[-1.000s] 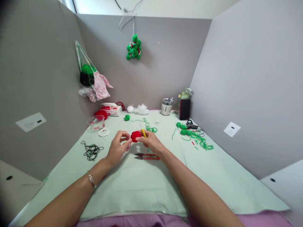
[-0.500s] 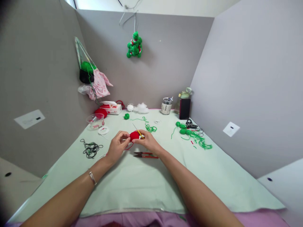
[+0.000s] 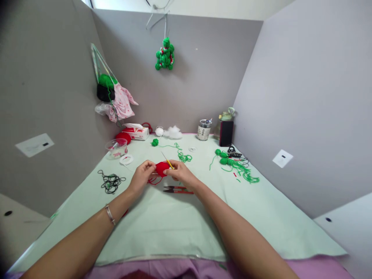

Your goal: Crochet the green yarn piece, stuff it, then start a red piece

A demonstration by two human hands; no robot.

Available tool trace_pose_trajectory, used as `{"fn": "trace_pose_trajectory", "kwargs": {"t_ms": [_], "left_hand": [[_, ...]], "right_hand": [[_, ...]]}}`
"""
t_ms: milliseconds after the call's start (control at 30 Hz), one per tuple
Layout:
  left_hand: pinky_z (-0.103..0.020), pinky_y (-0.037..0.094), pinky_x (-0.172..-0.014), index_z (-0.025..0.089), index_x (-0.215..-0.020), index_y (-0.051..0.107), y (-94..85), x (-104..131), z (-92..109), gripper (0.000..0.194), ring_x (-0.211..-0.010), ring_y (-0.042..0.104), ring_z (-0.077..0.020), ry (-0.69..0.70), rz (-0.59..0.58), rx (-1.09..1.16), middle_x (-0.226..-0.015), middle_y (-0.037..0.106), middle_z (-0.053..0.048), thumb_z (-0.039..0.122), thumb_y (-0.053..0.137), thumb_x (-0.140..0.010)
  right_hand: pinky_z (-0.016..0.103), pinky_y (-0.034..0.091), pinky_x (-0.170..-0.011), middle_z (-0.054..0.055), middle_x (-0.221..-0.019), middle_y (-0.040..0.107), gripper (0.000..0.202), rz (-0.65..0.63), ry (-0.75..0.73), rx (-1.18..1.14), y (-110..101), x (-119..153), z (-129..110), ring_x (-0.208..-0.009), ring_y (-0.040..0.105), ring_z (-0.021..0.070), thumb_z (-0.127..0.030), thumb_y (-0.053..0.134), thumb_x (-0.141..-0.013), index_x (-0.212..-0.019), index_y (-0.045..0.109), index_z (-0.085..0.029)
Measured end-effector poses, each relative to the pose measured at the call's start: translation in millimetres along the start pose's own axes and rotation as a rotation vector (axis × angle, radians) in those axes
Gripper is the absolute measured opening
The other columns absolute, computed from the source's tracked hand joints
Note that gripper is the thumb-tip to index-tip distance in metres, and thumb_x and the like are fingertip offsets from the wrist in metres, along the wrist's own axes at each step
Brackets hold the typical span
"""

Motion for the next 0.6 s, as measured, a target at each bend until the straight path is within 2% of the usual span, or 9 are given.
{"fn": "trace_pose_trajectory", "kwargs": {"t_ms": [100, 200, 267, 333, 400, 467, 533, 600], "left_hand": [[-0.029, 0.057, -0.068, 0.02, -0.077, 0.051, -5.4, -1, 0, 0.021, -0.067, 0.065, -0.0145, -0.023, 0.039, 0.045, -0.072, 0.061, 0.003, 0.036, 0.064, -0.077], [-0.031, 0.056, -0.073, 0.021, -0.085, 0.049, -6.0, 0, 3, 0.022, -0.071, 0.067, -0.0152, -0.007, 0.037, 0.056, -0.077, 0.064, 0.001, 0.038, 0.063, -0.081], [-0.03, 0.055, -0.074, 0.021, -0.091, 0.052, -3.9, 0, 6, 0.027, -0.074, 0.066, -0.0156, 0.022, 0.021, 0.031, -0.079, 0.064, 0.001, 0.041, 0.066, -0.081], [-0.029, 0.052, -0.076, 0.02, -0.093, 0.056, -1.9, 0, 8, 0.031, -0.078, 0.065, -0.0157, 0.067, 0.017, -0.019, -0.084, 0.065, 0.0, 0.04, 0.073, -0.076], [-0.028, 0.051, -0.077, 0.02, -0.091, 0.059, -0.2, 1, 10, 0.03, -0.083, 0.063, -0.0164, 0.112, 0.015, -0.079, -0.088, 0.065, -0.001, 0.035, 0.077, -0.071], [-0.028, 0.05, -0.077, 0.02, -0.087, 0.06, 1.5, 3, 10, 0.024, -0.085, 0.063, -0.0171, 0.141, 0.001, -0.132, -0.089, 0.065, -0.001, 0.031, 0.075, -0.072], [-0.028, 0.049, -0.074, 0.02, -0.085, 0.061, 3.2, 4, 9, 0.018, -0.082, 0.063, -0.017, 0.153, -0.023, -0.173, -0.087, 0.065, -0.001, 0.03, 0.072, -0.074], [-0.027, 0.048, -0.071, 0.02, -0.082, 0.061, 3.9, 6, 8, 0.014, -0.076, 0.061, -0.0157, 0.157, -0.037, -0.21, -0.083, 0.064, 0.0, 0.028, 0.07, -0.074]], "right_hand": [[0.024, 0.016, -0.047, -0.01, -0.056, 0.027, 0.031, 0.006, 0.021, -0.031, 1, 2, 1, -0.05, 0.016, 0.0087, -0.036, 0.06, -0.082, -0.107, 0.065, -0.02], [0.024, 0.015, -0.046, -0.011, -0.054, 0.022, 0.028, 0.058, 0.02, -0.016, -2, 2, 1, -0.048, 0.015, 0.0088, -0.041, 0.058, -0.086, -0.103, 0.062, -0.019], [0.025, 0.016, -0.046, -0.011, -0.054, 0.027, 0.028, 0.104, 0.007, 0.017, -5, 1, 2, -0.047, 0.018, 0.0086, -0.045, 0.059, -0.087, -0.098, 0.062, -0.019], [0.025, 0.021, -0.047, -0.009, -0.056, 0.038, 0.029, 0.151, -0.019, 0.06, -8, 0, 1, -0.048, 0.026, 0.0086, -0.045, 0.064, -0.084, -0.096, 0.064, -0.018], [0.025, 0.031, -0.053, -0.004, -0.067, 0.055, 0.029, 0.189, -0.059, 0.103, -11, -2, 0, -0.056, 0.041, 0.0104, -0.042, 0.069, -0.08, -0.096, 0.066, -0.018], [0.027, 0.04, -0.064, 0.0, -0.082, 0.066, 0.028, 0.207, -0.096, 0.139, -12, -3, -2, -0.07, 0.053, 0.014, -0.037, 0.072, -0.076, -0.096, 0.068, -0.018], [0.029, 0.043, -0.073, 0.002, -0.089, 0.069, 0.026, 0.204, -0.116, 0.165, -12, -3, -2, -0.079, 0.058, 0.0165, -0.033, 0.071, -0.075, -0.097, 0.069, -0.018], [0.03, 0.043, -0.076, 0.002, -0.088, 0.07, 0.024, 0.191, -0.122, 0.182, -11, -3, -2, -0.08, 0.059, 0.017, -0.03, 0.069, -0.075, -0.096, 0.07, -0.018]]}}
Point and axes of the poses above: each hand's wrist, its own x-axis away from the middle knuckle, its own y-axis out of the palm, z = x × y, the point moved 7 cm from there along -x, towards the middle knuckle
